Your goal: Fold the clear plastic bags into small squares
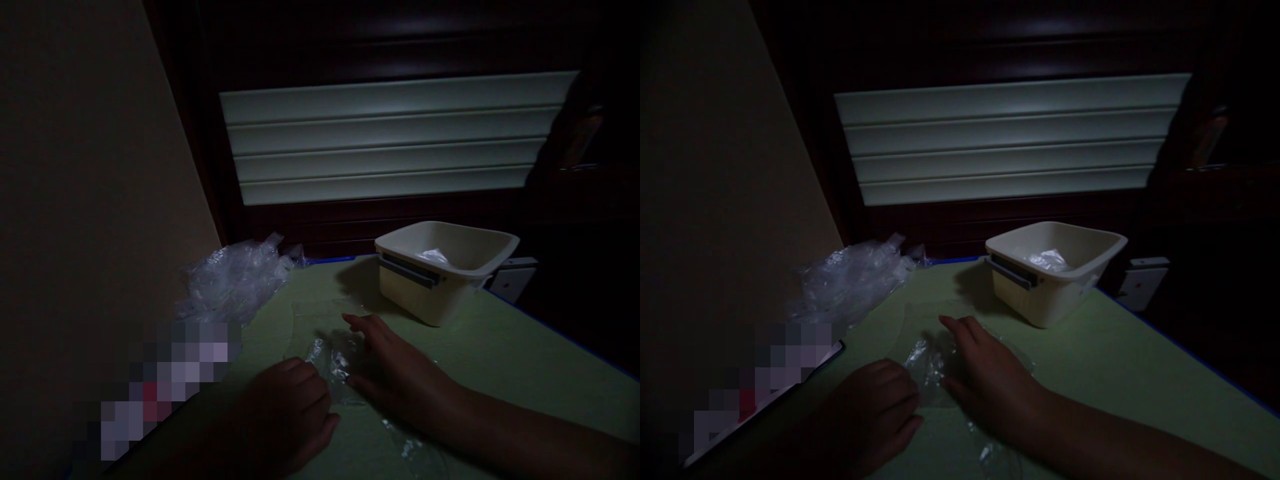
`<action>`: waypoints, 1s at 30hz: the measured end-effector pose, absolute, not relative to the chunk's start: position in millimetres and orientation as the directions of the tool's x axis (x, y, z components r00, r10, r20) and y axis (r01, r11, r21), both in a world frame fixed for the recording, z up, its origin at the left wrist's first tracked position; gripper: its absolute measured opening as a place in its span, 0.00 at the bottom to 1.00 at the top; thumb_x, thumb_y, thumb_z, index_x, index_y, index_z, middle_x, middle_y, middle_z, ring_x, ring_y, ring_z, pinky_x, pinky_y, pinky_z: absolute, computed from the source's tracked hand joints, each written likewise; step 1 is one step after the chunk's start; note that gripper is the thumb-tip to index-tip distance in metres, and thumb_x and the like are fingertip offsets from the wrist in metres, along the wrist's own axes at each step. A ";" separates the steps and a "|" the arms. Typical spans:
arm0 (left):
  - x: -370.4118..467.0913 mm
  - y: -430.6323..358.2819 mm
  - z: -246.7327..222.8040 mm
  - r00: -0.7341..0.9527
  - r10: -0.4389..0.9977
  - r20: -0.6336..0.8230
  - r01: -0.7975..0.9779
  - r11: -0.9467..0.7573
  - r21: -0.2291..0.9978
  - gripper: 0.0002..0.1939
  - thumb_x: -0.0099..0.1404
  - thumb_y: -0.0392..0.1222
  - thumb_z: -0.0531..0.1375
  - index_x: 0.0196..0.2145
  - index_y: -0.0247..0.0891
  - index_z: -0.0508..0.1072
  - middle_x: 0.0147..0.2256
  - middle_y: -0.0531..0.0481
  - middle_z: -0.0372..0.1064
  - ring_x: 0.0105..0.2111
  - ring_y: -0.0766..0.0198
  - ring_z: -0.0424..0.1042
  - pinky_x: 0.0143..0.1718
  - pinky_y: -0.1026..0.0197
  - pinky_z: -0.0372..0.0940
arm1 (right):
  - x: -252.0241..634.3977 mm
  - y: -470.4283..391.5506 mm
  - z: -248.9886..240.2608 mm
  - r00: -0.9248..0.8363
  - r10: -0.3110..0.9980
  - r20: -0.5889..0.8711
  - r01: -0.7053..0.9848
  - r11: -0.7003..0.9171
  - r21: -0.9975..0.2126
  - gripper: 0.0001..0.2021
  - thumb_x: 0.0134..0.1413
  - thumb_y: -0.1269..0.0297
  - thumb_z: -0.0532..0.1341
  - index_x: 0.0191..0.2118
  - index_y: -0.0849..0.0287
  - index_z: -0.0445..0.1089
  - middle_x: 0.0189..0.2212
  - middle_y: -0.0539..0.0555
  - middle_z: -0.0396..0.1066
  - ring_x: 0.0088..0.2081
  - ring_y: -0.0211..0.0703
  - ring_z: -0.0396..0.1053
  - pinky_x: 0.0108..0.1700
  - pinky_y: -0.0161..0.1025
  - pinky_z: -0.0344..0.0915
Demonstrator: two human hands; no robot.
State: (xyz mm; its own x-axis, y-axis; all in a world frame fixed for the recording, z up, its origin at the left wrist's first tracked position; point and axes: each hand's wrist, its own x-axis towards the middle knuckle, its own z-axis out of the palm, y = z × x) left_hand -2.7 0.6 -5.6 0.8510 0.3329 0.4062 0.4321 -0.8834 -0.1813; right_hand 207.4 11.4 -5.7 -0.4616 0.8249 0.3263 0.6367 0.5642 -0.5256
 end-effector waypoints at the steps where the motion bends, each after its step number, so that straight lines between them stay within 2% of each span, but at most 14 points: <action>1: -2.5 0.3 -4.9 0.846 0.337 0.413 0.440 -0.879 -0.184 0.06 0.62 0.36 0.56 0.26 0.35 0.65 0.25 0.53 0.64 0.26 0.64 0.62 0.27 0.61 0.59 | 206.9 11.1 -4.6 -0.474 0.818 0.327 0.642 0.575 -0.507 0.31 0.46 0.73 0.60 0.57 0.60 0.52 0.51 0.61 0.60 0.49 0.48 0.63 0.50 0.45 0.61; 5: -3.3 0.1 -5.1 0.848 0.355 0.393 0.446 -0.879 -0.168 0.06 0.63 0.35 0.54 0.28 0.35 0.66 0.27 0.52 0.65 0.28 0.63 0.64 0.29 0.60 0.61 | 204.4 10.5 0.4 -0.532 0.799 0.280 0.661 0.599 -0.452 0.20 0.48 0.74 0.59 0.50 0.62 0.62 0.45 0.60 0.63 0.43 0.47 0.64 0.45 0.44 0.64; 9: -5.3 1.8 -9.7 0.871 0.327 0.366 0.399 -0.906 -0.139 0.06 0.64 0.37 0.53 0.30 0.36 0.67 0.28 0.51 0.67 0.30 0.63 0.65 0.32 0.60 0.62 | 203.6 11.7 1.4 -0.581 0.771 0.260 0.679 0.636 -0.368 0.06 0.52 0.72 0.57 0.36 0.62 0.69 0.34 0.57 0.67 0.35 0.45 0.65 0.37 0.41 0.64; 11: -5.6 2.1 -11.1 0.864 0.334 0.378 0.407 -0.904 -0.132 0.06 0.64 0.37 0.54 0.30 0.36 0.68 0.29 0.50 0.67 0.30 0.62 0.66 0.32 0.60 0.63 | 204.3 12.1 1.5 -0.603 0.742 0.292 0.657 0.670 -0.346 0.07 0.55 0.73 0.54 0.33 0.62 0.70 0.31 0.56 0.67 0.32 0.43 0.65 0.35 0.39 0.63; 13: -5.3 1.8 -11.3 0.856 0.345 0.384 0.423 -0.895 -0.140 0.06 0.63 0.37 0.54 0.29 0.35 0.68 0.28 0.50 0.67 0.30 0.62 0.66 0.31 0.60 0.64 | 205.4 12.0 2.4 -0.656 0.679 0.330 0.593 0.734 -0.330 0.10 0.54 0.76 0.53 0.35 0.62 0.70 0.31 0.57 0.69 0.33 0.43 0.65 0.36 0.39 0.62; 16: -4.2 1.0 -10.8 0.846 0.360 0.393 0.448 -0.880 -0.156 0.07 0.62 0.37 0.55 0.27 0.34 0.67 0.26 0.50 0.66 0.28 0.62 0.66 0.30 0.59 0.64 | 206.6 10.6 4.8 -0.760 0.550 0.347 0.454 0.831 -0.322 0.16 0.49 0.79 0.54 0.43 0.60 0.69 0.38 0.57 0.71 0.40 0.45 0.67 0.43 0.42 0.61; 20: -3.1 0.8 -10.2 0.831 0.360 0.423 0.466 -0.867 -0.177 0.06 0.62 0.35 0.54 0.27 0.34 0.67 0.26 0.51 0.65 0.27 0.61 0.65 0.29 0.59 0.64 | 205.5 6.9 8.5 -0.828 0.447 0.339 0.349 0.883 -0.314 0.20 0.51 0.78 0.53 0.50 0.60 0.65 0.44 0.58 0.70 0.46 0.45 0.66 0.48 0.43 0.59; 26: -3.8 0.3 -9.5 0.842 0.351 0.410 0.451 -0.875 -0.176 0.07 0.62 0.35 0.54 0.26 0.34 0.67 0.25 0.50 0.64 0.26 0.61 0.64 0.28 0.59 0.63 | 203.1 1.1 15.5 -0.833 0.485 0.265 0.397 0.859 -0.324 0.21 0.54 0.75 0.51 0.54 0.62 0.62 0.48 0.60 0.68 0.49 0.45 0.64 0.53 0.44 0.57; 30: -4.9 1.4 -10.9 0.851 0.357 0.386 0.443 -0.882 -0.161 0.07 0.62 0.36 0.54 0.27 0.34 0.68 0.25 0.51 0.65 0.27 0.62 0.65 0.30 0.59 0.64 | 205.1 -1.6 18.6 -0.848 0.510 0.143 0.450 0.836 -0.313 0.22 0.59 0.64 0.52 0.58 0.65 0.58 0.55 0.63 0.61 0.56 0.48 0.58 0.59 0.47 0.48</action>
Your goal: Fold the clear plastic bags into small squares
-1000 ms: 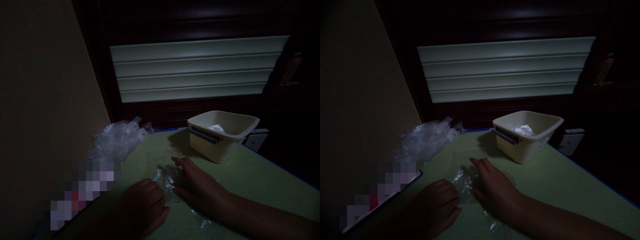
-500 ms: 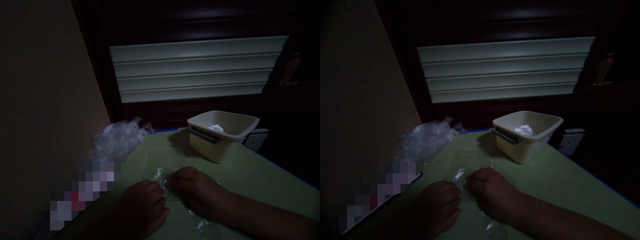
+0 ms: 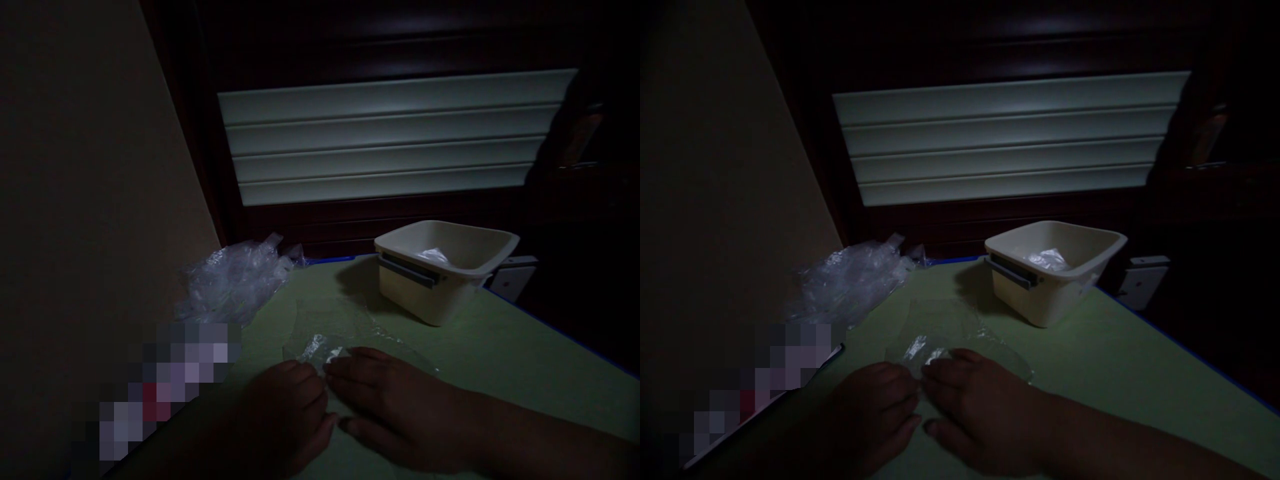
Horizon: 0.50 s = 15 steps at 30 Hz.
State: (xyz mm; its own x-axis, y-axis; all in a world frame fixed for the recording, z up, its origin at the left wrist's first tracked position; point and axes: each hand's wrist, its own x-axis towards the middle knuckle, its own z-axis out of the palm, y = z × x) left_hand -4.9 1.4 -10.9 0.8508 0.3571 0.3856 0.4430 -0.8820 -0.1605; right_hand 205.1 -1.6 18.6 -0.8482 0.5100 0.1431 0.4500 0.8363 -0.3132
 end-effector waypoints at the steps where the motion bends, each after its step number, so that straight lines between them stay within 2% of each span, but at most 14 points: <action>1: -5.1 1.7 -11.3 0.851 0.361 0.382 0.446 -0.880 -0.162 0.07 0.62 0.36 0.54 0.27 0.34 0.68 0.25 0.51 0.65 0.27 0.62 0.65 0.30 0.59 0.64 | 206.1 -2.4 19.1 -0.849 0.517 0.112 0.465 0.830 -0.309 0.24 0.59 0.60 0.51 0.59 0.66 0.57 0.56 0.64 0.59 0.57 0.49 0.56 0.60 0.48 0.46; 3: -5.1 1.7 -11.6 0.853 0.369 0.370 0.450 -0.878 -0.164 0.08 0.62 0.37 0.55 0.26 0.35 0.67 0.25 0.51 0.65 0.27 0.62 0.65 0.30 0.59 0.64 | 208.4 -3.8 19.7 -0.847 0.528 0.068 0.486 0.819 -0.304 0.28 0.60 0.55 0.50 0.60 0.68 0.53 0.59 0.65 0.55 0.59 0.51 0.52 0.61 0.49 0.44; 7: -4.6 0.4 -10.8 0.847 0.374 0.377 0.454 -0.878 -0.151 0.07 0.63 0.37 0.54 0.27 0.35 0.68 0.26 0.50 0.66 0.28 0.62 0.66 0.29 0.59 0.64 | 212.7 -1.4 17.9 -0.822 0.569 0.029 0.541 0.795 -0.273 0.31 0.60 0.51 0.49 0.62 0.69 0.50 0.61 0.66 0.50 0.61 0.52 0.48 0.61 0.52 0.42; 12: -4.2 -0.3 -8.7 0.853 0.361 0.376 0.447 -0.878 -0.170 0.08 0.63 0.37 0.54 0.28 0.34 0.68 0.26 0.50 0.66 0.28 0.62 0.66 0.29 0.60 0.64 | 215.6 9.6 12.5 -0.770 0.637 0.050 0.616 0.761 -0.203 0.29 0.61 0.52 0.46 0.61 0.69 0.52 0.60 0.68 0.51 0.60 0.54 0.50 0.60 0.54 0.44; 15: -4.5 0.4 -8.8 0.861 0.358 0.361 0.438 -0.883 -0.170 0.07 0.63 0.37 0.55 0.27 0.34 0.68 0.26 0.50 0.66 0.27 0.62 0.65 0.28 0.61 0.63 | 215.0 11.2 12.4 -0.771 0.628 0.108 0.595 0.770 -0.231 0.29 0.61 0.53 0.47 0.62 0.67 0.50 0.60 0.66 0.51 0.60 0.53 0.49 0.60 0.54 0.44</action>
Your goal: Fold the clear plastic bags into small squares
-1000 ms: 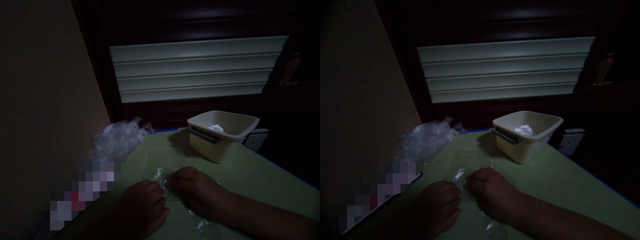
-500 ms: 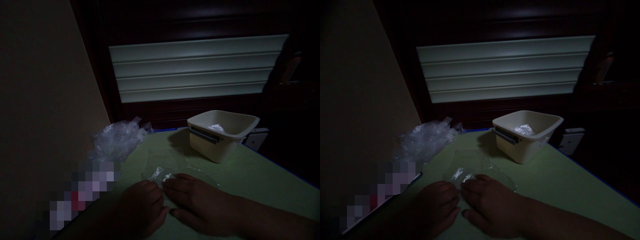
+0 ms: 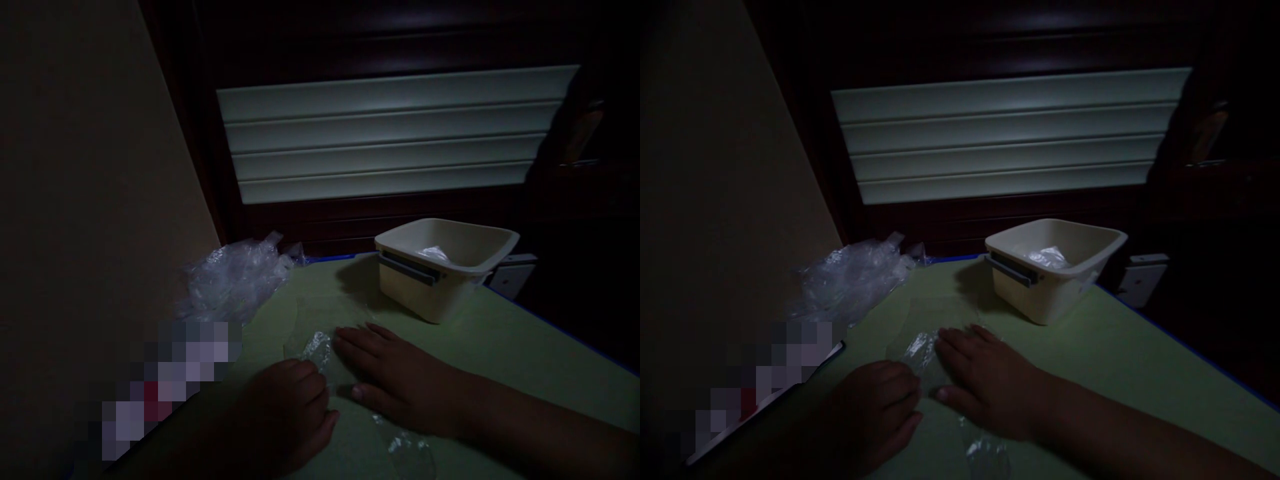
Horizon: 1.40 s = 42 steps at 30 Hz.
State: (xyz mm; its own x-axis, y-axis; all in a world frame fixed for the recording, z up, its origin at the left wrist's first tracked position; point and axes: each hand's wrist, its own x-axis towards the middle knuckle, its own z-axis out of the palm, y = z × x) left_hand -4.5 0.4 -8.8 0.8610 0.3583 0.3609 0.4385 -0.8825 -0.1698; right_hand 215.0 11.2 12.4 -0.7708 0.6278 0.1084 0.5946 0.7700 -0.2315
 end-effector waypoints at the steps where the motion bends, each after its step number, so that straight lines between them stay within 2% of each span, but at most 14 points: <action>1: -4.7 0.8 -9.3 0.862 0.358 0.359 0.437 -0.883 -0.168 0.07 0.63 0.37 0.55 0.27 0.34 0.68 0.25 0.50 0.66 0.27 0.63 0.65 0.28 0.61 0.63 | 214.2 10.3 13.1 -0.786 0.606 0.123 0.566 0.785 -0.253 0.29 0.61 0.53 0.47 0.62 0.66 0.49 0.61 0.65 0.50 0.61 0.52 0.48 0.60 0.54 0.44; 4: -5.3 1.4 -11.3 0.866 0.346 0.361 0.430 -0.884 -0.183 0.08 0.63 0.37 0.54 0.27 0.35 0.68 0.25 0.50 0.65 0.27 0.62 0.65 0.28 0.60 0.62 | 210.9 6.2 15.0 -0.838 0.531 0.123 0.476 0.822 -0.312 0.28 0.61 0.56 0.48 0.62 0.66 0.49 0.61 0.64 0.50 0.61 0.48 0.47 0.61 0.52 0.42; 7: -4.9 1.2 -10.8 0.860 0.348 0.373 0.437 -0.880 -0.185 0.08 0.63 0.37 0.54 0.26 0.35 0.68 0.24 0.50 0.65 0.27 0.62 0.65 0.28 0.60 0.63 | 208.9 4.7 14.2 -0.850 0.513 0.124 0.447 0.824 -0.347 0.26 0.61 0.59 0.49 0.61 0.66 0.51 0.60 0.65 0.53 0.61 0.47 0.48 0.61 0.51 0.42; 12: -3.7 0.8 -7.8 0.854 0.340 0.394 0.437 -0.880 -0.186 0.08 0.62 0.36 0.54 0.26 0.34 0.69 0.24 0.50 0.65 0.26 0.62 0.65 0.27 0.60 0.62 | 211.2 13.0 10.0 -0.803 0.573 0.164 0.518 0.807 -0.284 0.24 0.61 0.57 0.49 0.58 0.65 0.57 0.57 0.66 0.57 0.58 0.52 0.54 0.59 0.54 0.46; 14: -3.9 1.0 -8.1 0.853 0.347 0.390 0.439 -0.880 -0.179 0.08 0.63 0.37 0.54 0.26 0.34 0.68 0.24 0.50 0.66 0.26 0.62 0.65 0.27 0.60 0.62 | 212.9 18.3 9.3 -0.755 0.622 0.208 0.574 0.780 -0.249 0.21 0.61 0.58 0.49 0.54 0.65 0.62 0.53 0.65 0.62 0.54 0.52 0.59 0.56 0.52 0.51; 17: -4.4 1.0 -8.9 0.853 0.352 0.386 0.444 -0.877 -0.181 0.09 0.63 0.38 0.54 0.25 0.34 0.67 0.24 0.50 0.65 0.27 0.62 0.64 0.27 0.60 0.61 | 215.3 25.4 8.7 -0.686 0.674 0.273 0.620 0.739 -0.264 0.15 0.61 0.65 0.49 0.47 0.63 0.68 0.45 0.62 0.68 0.46 0.47 0.65 0.49 0.46 0.60; 23: -3.6 1.1 -7.6 0.816 0.362 0.450 0.481 -0.858 -0.182 0.10 0.63 0.37 0.53 0.24 0.34 0.67 0.23 0.50 0.64 0.26 0.61 0.64 0.27 0.59 0.61 | 214.2 24.1 7.4 -0.676 0.677 0.291 0.620 0.736 -0.272 0.13 0.60 0.70 0.49 0.36 0.62 0.70 0.40 0.60 0.70 0.43 0.46 0.66 0.45 0.43 0.62; 29: -3.3 -0.2 -3.6 0.856 0.341 0.388 0.416 -0.900 -0.126 0.07 0.63 0.36 0.53 0.28 0.34 0.67 0.27 0.50 0.66 0.29 0.62 0.65 0.29 0.60 0.63 | 210.8 15.5 10.9 -0.668 0.674 0.315 0.604 0.739 -0.300 0.11 0.58 0.71 0.51 0.40 0.62 0.69 0.40 0.60 0.69 0.42 0.46 0.66 0.45 0.44 0.63; 33: -4.2 -0.9 -3.8 0.860 0.333 0.387 0.404 -0.907 -0.117 0.08 0.64 0.37 0.52 0.30 0.34 0.69 0.28 0.48 0.68 0.30 0.61 0.66 0.32 0.59 0.64 | 218.4 18.3 17.5 -0.722 0.613 0.320 0.484 0.779 -0.399 0.17 0.51 0.80 0.51 0.43 0.61 0.69 0.41 0.57 0.69 0.42 0.42 0.67 0.45 0.40 0.63; 36: -4.6 -0.7 -4.5 0.868 0.334 0.369 0.400 -0.909 -0.117 0.08 0.64 0.37 0.53 0.29 0.34 0.68 0.28 0.48 0.68 0.30 0.61 0.67 0.31 0.59 0.65 | 227.2 19.2 27.3 -0.783 0.558 0.276 0.393 0.786 -0.476 0.21 0.45 0.83 0.52 0.44 0.61 0.69 0.40 0.55 0.70 0.43 0.41 0.67 0.47 0.39 0.63; 39: -4.6 -0.5 -4.8 0.869 0.338 0.361 0.402 -0.908 -0.116 0.09 0.64 0.37 0.52 0.28 0.34 0.68 0.28 0.48 0.68 0.29 0.61 0.67 0.31 0.59 0.65 | 232.9 17.6 37.0 -0.831 0.518 0.201 0.343 0.763 -0.548 0.19 0.45 0.84 0.53 0.43 0.63 0.69 0.41 0.57 0.70 0.44 0.40 0.66 0.48 0.38 0.62; 42: -4.5 -0.4 -4.8 0.872 0.331 0.362 0.396 -0.911 -0.120 0.09 0.64 0.37 0.52 0.28 0.33 0.68 0.28 0.48 0.68 0.29 0.60 0.67 0.31 0.58 0.66 | 233.4 16.0 40.0 -0.842 0.518 0.149 0.354 0.740 -0.572 0.18 0.46 0.84 0.55 0.41 0.62 0.70 0.40 0.55 0.70 0.44 0.39 0.65 0.48 0.38 0.61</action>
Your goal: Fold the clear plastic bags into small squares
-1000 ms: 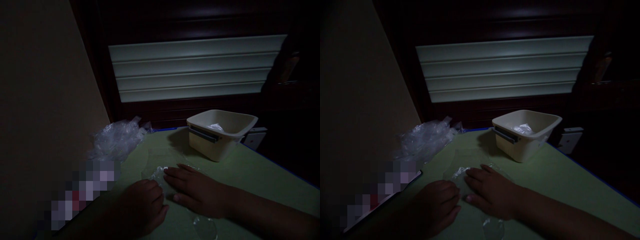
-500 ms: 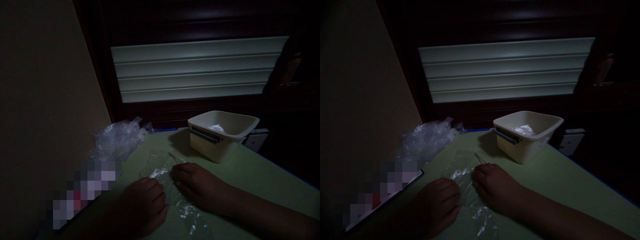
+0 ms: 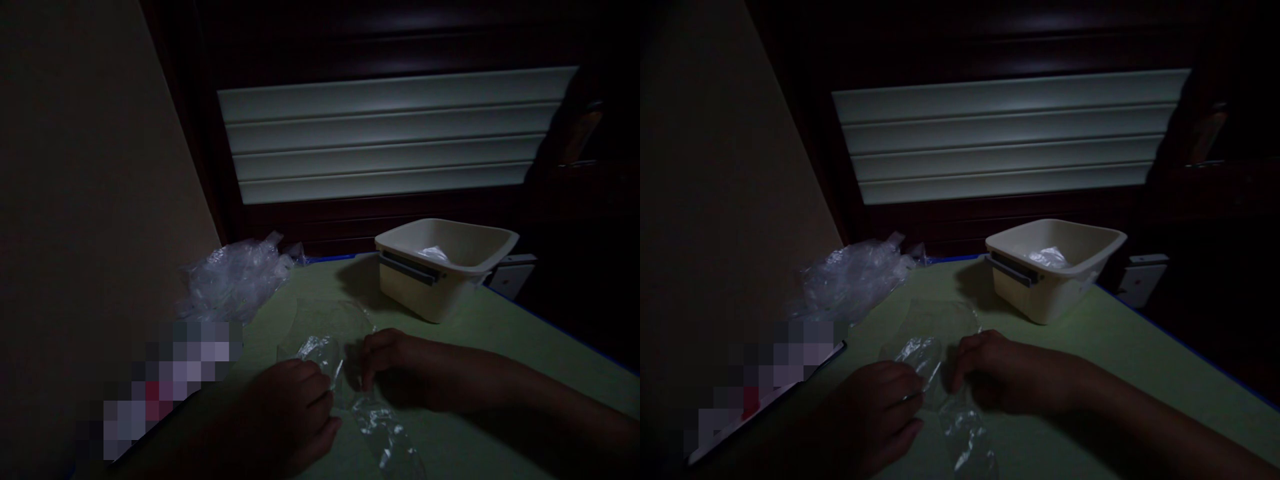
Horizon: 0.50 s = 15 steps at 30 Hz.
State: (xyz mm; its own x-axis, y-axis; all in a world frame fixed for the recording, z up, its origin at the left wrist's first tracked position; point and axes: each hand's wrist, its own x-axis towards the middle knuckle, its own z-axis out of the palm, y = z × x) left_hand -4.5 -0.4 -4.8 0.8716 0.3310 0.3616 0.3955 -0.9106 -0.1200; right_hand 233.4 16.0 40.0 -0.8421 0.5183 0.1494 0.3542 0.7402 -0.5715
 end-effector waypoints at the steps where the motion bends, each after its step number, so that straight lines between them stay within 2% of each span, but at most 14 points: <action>1: -4.5 -0.4 -5.0 0.871 0.331 0.363 0.396 -0.910 -0.121 0.10 0.64 0.37 0.52 0.28 0.33 0.68 0.27 0.48 0.67 0.29 0.60 0.67 0.31 0.58 0.65 | 232.8 15.8 39.3 -0.836 0.532 0.135 0.374 0.732 -0.570 0.17 0.46 0.84 0.56 0.41 0.61 0.70 0.39 0.55 0.69 0.44 0.40 0.65 0.48 0.38 0.61; 5: -4.3 -0.1 -6.1 0.865 0.327 0.380 0.397 -0.910 -0.119 0.10 0.65 0.38 0.51 0.28 0.33 0.69 0.27 0.48 0.67 0.29 0.61 0.67 0.30 0.59 0.65 | 229.5 16.4 33.7 -0.833 0.542 0.112 0.389 0.717 -0.579 0.12 0.48 0.80 0.59 0.38 0.59 0.70 0.38 0.54 0.69 0.44 0.40 0.65 0.48 0.37 0.60; 9: -4.2 0.2 -6.4 0.873 0.325 0.364 0.393 -0.910 -0.129 0.11 0.65 0.38 0.51 0.29 0.33 0.69 0.27 0.47 0.68 0.30 0.61 0.67 0.32 0.59 0.66 | 227.0 16.8 32.1 -0.849 0.516 0.117 0.359 0.724 -0.588 0.04 0.53 0.71 0.60 0.36 0.61 0.71 0.35 0.54 0.69 0.42 0.40 0.65 0.46 0.37 0.60; 15: -3.3 -0.9 -2.5 0.878 0.315 0.361 0.386 -0.911 -0.144 0.10 0.65 0.38 0.51 0.30 0.33 0.69 0.27 0.47 0.68 0.30 0.60 0.67 0.31 0.58 0.66 | 223.7 14.5 31.3 -0.823 0.554 0.121 0.388 0.706 -0.592 0.07 0.58 0.69 0.55 0.36 0.63 0.70 0.34 0.56 0.68 0.38 0.41 0.66 0.43 0.37 0.61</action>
State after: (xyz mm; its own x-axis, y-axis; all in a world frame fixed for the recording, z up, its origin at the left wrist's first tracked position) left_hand -3.3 -0.9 -2.5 0.8777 0.3148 0.3613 0.3861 -0.9111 -0.1440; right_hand 223.7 14.5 31.3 -0.8235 0.5543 0.1210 0.3884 0.7063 -0.5919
